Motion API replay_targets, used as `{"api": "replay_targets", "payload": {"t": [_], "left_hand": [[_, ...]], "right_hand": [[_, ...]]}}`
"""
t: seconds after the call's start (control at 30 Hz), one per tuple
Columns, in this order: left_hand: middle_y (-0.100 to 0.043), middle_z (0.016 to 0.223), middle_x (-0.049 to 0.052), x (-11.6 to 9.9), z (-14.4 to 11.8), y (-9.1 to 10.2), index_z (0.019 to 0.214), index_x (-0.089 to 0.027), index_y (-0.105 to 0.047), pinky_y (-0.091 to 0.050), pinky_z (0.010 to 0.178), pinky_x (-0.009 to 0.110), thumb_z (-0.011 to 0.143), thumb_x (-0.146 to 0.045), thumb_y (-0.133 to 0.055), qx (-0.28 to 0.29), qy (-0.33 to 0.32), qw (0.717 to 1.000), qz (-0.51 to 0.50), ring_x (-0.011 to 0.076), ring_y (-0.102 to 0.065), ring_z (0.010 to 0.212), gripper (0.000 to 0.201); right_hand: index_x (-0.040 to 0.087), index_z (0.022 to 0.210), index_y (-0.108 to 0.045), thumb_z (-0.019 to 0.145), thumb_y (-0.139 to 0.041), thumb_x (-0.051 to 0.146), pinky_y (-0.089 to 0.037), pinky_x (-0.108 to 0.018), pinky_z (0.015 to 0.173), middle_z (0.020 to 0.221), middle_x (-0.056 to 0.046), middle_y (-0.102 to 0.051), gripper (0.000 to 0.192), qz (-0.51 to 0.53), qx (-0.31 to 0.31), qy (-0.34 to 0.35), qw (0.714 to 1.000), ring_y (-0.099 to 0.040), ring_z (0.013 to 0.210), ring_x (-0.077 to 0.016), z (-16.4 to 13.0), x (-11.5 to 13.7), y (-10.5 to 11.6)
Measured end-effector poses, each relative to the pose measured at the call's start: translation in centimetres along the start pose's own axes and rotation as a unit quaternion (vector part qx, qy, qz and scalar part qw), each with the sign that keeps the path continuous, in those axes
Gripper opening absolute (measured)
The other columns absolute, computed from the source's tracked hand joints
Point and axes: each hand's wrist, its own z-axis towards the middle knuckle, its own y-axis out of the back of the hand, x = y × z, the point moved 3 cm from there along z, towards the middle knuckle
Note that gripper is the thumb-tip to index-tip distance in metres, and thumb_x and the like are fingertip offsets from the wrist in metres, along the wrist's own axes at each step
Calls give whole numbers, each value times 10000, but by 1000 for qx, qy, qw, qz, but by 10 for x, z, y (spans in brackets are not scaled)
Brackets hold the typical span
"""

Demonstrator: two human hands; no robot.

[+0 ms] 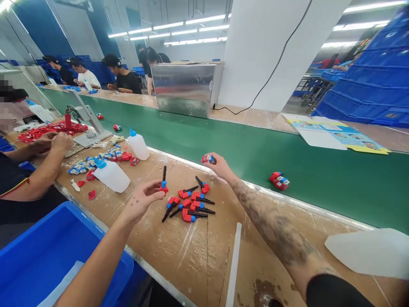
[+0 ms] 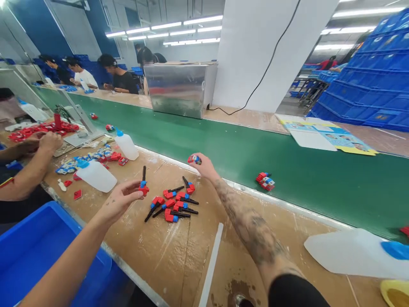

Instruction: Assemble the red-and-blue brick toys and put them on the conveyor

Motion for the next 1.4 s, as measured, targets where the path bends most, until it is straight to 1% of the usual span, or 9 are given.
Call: {"api": "replay_targets", "payload": {"t": [0.17,0.37,0.5,0.73,0.87,1.0,1.1,1.23,1.4], "left_hand": [[-749,1012,104,15,-35,-74,1006,-180,-753,-554,830,347,585,-284,-885,34,51,988,-140,240,-704,926,453],[-738,1035,78,38,-72,-177,1013,-211,-749,-540,867,327,636,-265,-866,165,52,975,-143,213,-690,945,398],[-726,1064,87,31,-100,-216,1094,-234,-727,-524,915,373,751,-277,-785,281,-25,958,45,237,-676,987,350],[-634,1220,101,8,-154,-253,1232,-295,-664,-488,969,407,917,-124,-487,530,-322,682,387,249,-561,1120,400],[-620,1228,121,9,-160,-261,1254,-276,-643,-494,960,430,947,-120,-444,538,-349,624,447,264,-523,1148,397],[-624,1232,107,5,-153,-257,1252,-282,-642,-473,980,424,931,-98,-485,539,-329,667,395,249,-535,1133,402],[-642,1194,100,11,-135,-249,1206,-272,-668,-468,981,396,901,-144,-591,487,-232,790,293,237,-581,1102,340],[-699,1079,66,35,-103,-244,1104,-246,-702,-497,932,339,768,-238,-785,245,-65,967,38,203,-648,1006,346],[-716,1017,46,51,-82,-264,1033,-218,-710,-496,932,326,599,-253,-895,67,3,988,-143,164,-664,952,473]], "right_hand": [[208,1085,-679,797,-761,370,-522,-399,852,1026,-68,-711,340,237,47,117,963,-665,917,-228,-134,24,56],[241,1069,-635,731,-790,513,-519,-292,588,864,-25,-680,461,441,-82,-53,892,-665,710,-186,-235,-17,91],[233,1044,-629,849,-601,603,-456,-253,480,812,-23,-667,420,533,-161,-168,813,-593,577,-150,-264,-61,102],[216,1142,-663,824,-682,371,-497,-266,608,966,-59,-713,354,609,-37,-153,778,-635,762,-170,-288,-77,96],[195,1085,-692,720,-790,286,-463,-222,583,965,-58,-720,388,642,-43,-155,750,-619,748,-148,-288,-81,96],[155,1043,-721,675,-842,257,-463,-205,628,975,-74,-721,400,652,-38,-136,745,-627,775,-131,-286,-86,99],[161,1022,-735,645,-868,225,-459,-194,651,994,-68,-726,405,657,-60,-112,743,-638,820,-129,-285,-86,99],[189,1035,-739,631,-879,249,-471,-199,679,1030,-52,-723,432,665,-83,-80,738,-639,851,-134,-286,-80,96],[199,1054,-737,652,-866,269,-489,-225,708,1051,-58,-721,428,649,-87,-80,751,-641,871,-149,-287,-77,88]]}}
